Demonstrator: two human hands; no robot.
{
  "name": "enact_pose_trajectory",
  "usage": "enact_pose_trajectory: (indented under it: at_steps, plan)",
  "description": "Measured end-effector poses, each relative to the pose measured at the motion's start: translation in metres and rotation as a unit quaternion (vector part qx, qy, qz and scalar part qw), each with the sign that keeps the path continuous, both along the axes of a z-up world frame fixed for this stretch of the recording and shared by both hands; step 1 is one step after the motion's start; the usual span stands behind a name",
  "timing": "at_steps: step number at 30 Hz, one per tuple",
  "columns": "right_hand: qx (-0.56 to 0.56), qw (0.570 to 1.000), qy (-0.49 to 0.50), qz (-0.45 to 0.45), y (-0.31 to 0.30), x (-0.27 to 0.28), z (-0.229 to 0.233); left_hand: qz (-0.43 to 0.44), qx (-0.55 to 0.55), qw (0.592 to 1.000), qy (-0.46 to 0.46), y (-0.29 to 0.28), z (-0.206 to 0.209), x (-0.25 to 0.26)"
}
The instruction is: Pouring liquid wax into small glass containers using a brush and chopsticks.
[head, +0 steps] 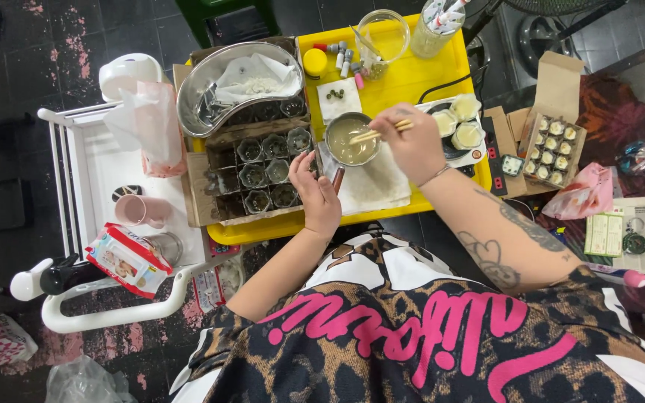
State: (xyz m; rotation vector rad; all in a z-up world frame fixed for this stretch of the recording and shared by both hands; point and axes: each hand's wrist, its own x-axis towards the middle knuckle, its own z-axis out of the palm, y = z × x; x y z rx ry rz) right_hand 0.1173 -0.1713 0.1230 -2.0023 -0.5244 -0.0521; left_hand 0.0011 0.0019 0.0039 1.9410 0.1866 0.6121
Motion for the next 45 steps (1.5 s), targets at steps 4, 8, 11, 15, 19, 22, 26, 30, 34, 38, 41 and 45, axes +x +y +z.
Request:
enact_pose_trajectory:
  at_steps: [4, 8, 11, 15, 19, 22, 26, 30, 34, 38, 41, 45]
  plan:
    - [-0.053, 0.997, -0.063, -0.009, -0.02, 0.0, 0.002, -0.006, 0.005, 1.0, 0.003, 0.001, -0.001, 0.0]
    - [-0.064, 0.996, -0.055, 0.023, -0.039, -0.026, 0.009, -0.013, 0.001, 1.0, 0.004, 0.003, 0.0, 0.0]
    - [-0.005, 0.999, -0.034, 0.04, -0.051, -0.054, -0.006, -0.018, -0.005, 1.0, 0.0, 0.003, -0.001, 0.001]
    - [-0.05, 0.993, 0.009, 0.111, -0.062, -0.079, -0.041, -0.035, -0.046, 0.998, 0.009, 0.001, 0.003, 0.001]
    - [-0.127, 0.961, -0.19, 0.154, -0.067, -0.084, -0.043, -0.047, -0.069, 0.996, 0.019, 0.002, 0.002, 0.001]
    - [-0.165, 0.955, -0.184, 0.161, -0.067, -0.088, -0.025, -0.034, -0.019, 0.999, 0.008, 0.002, -0.004, 0.0]
    - [-0.156, 0.953, -0.186, 0.183, -0.071, -0.087, -0.004, -0.027, 0.002, 1.0, -0.004, 0.001, -0.001, 0.0]
    - [-0.099, 0.975, -0.148, 0.129, -0.07, -0.079, 0.016, -0.03, 0.019, 0.999, -0.002, 0.003, 0.0, 0.001]
    - [0.069, 0.993, 0.056, -0.08, -0.06, -0.07, -0.036, -0.03, 0.018, 0.999, -0.008, 0.001, -0.001, 0.002]
    - [0.405, 0.856, 0.24, -0.211, -0.034, -0.06, -0.079, -0.052, -0.064, 0.997, -0.008, -0.002, 0.003, 0.002]
    - [0.456, 0.786, 0.317, -0.27, -0.032, -0.064, -0.098, -0.067, -0.088, 0.994, -0.018, -0.003, 0.006, 0.001]
    - [0.444, 0.782, 0.325, -0.292, -0.044, -0.075, -0.112, -0.068, -0.088, 0.994, -0.013, -0.003, 0.001, 0.003]
